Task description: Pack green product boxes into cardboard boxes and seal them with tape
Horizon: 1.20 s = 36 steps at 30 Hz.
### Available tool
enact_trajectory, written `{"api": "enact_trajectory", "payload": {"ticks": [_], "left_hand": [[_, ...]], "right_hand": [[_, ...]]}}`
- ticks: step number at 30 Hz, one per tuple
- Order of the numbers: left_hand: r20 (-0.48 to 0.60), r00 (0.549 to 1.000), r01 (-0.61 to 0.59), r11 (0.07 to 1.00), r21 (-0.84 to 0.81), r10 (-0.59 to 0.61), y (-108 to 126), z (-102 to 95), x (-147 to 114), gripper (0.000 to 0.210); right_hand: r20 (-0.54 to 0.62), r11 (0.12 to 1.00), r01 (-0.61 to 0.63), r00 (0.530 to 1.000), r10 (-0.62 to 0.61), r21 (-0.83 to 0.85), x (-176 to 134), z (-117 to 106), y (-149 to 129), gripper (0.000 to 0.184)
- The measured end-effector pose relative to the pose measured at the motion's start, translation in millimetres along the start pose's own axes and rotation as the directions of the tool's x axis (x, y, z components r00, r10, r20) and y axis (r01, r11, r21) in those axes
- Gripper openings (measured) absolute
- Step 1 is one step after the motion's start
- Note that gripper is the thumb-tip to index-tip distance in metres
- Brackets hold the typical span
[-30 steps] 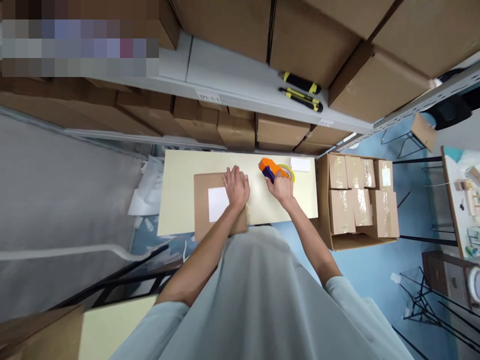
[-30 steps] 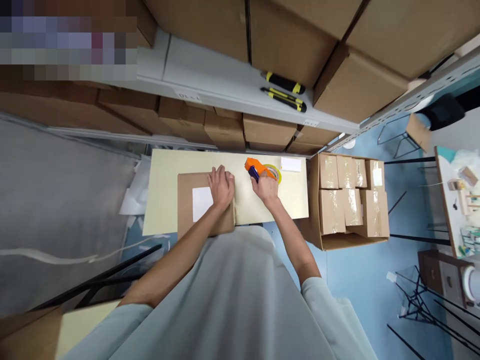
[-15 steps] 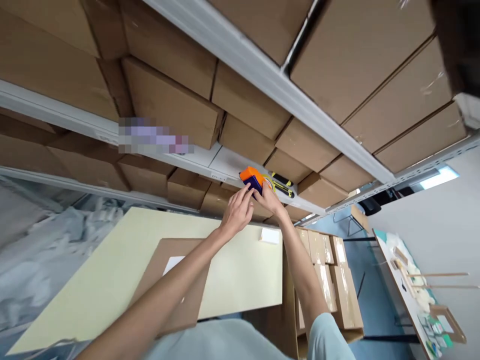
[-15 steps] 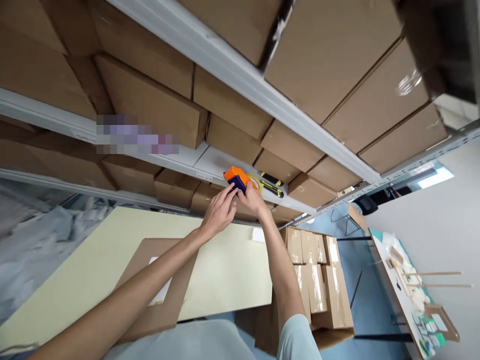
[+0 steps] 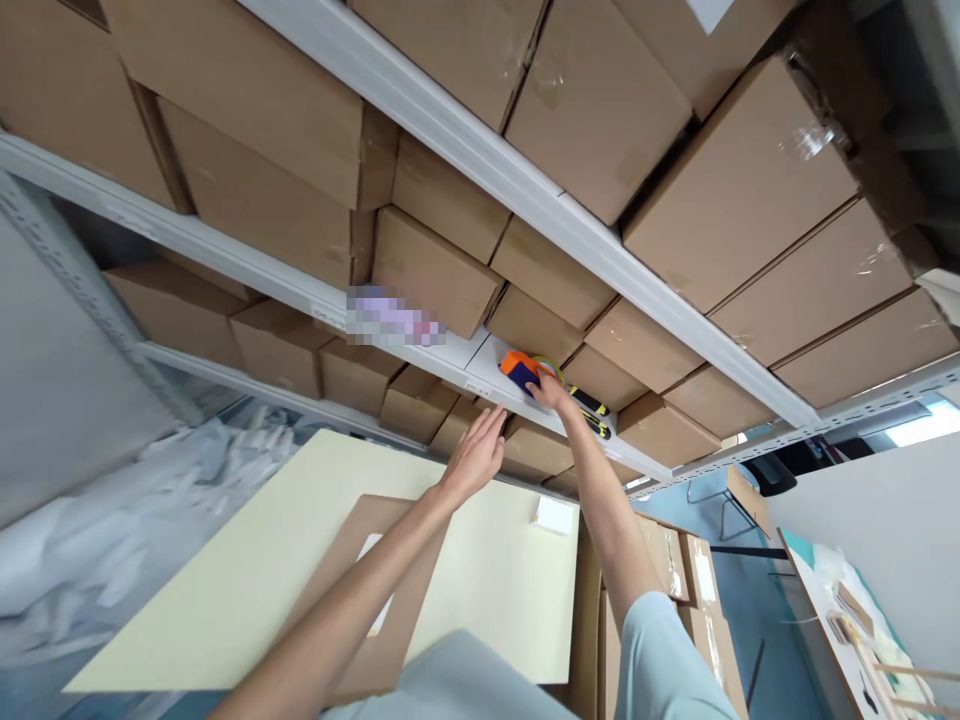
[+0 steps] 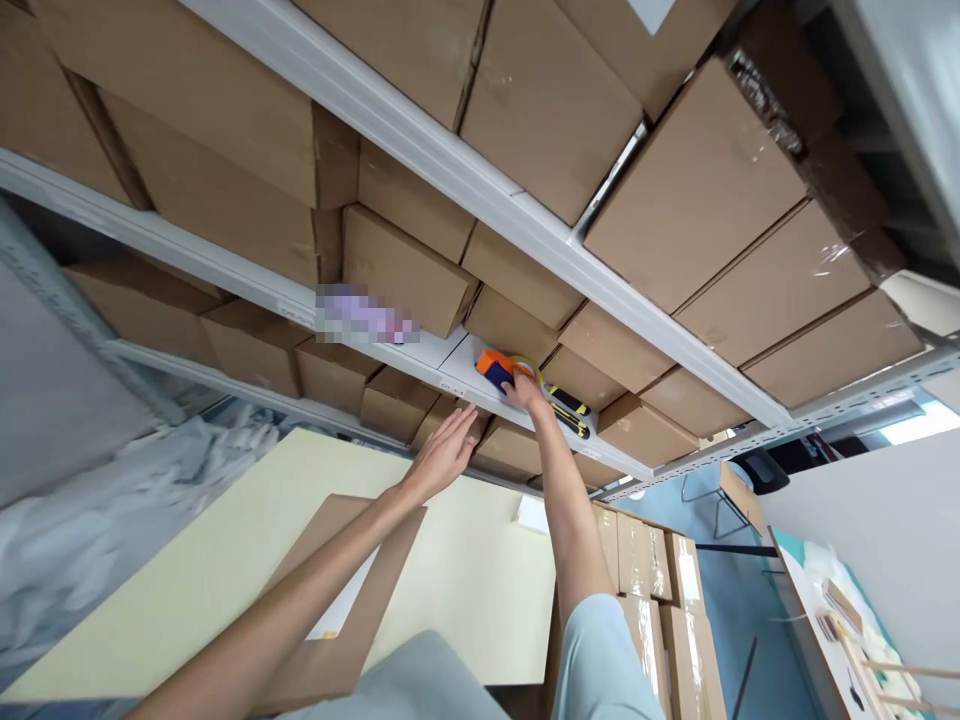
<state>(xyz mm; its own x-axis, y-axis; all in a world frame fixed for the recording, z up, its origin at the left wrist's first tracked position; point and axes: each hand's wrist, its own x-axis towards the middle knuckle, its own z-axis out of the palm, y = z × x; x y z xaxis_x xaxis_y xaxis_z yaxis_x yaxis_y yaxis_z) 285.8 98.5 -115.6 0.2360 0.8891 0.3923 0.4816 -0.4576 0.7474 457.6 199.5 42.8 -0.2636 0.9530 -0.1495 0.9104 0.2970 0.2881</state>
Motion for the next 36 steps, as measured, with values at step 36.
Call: {"api": "enact_trajectory", "payload": {"ticks": [36], "left_hand": [[0.29,0.907,0.24,0.941,0.241,-0.305,-47,6.4,-276,0.059]], "right_hand": [[0.615,-0.289,-0.572,0.784,0.08,0.767,-272,349,-262,0.016]]}}
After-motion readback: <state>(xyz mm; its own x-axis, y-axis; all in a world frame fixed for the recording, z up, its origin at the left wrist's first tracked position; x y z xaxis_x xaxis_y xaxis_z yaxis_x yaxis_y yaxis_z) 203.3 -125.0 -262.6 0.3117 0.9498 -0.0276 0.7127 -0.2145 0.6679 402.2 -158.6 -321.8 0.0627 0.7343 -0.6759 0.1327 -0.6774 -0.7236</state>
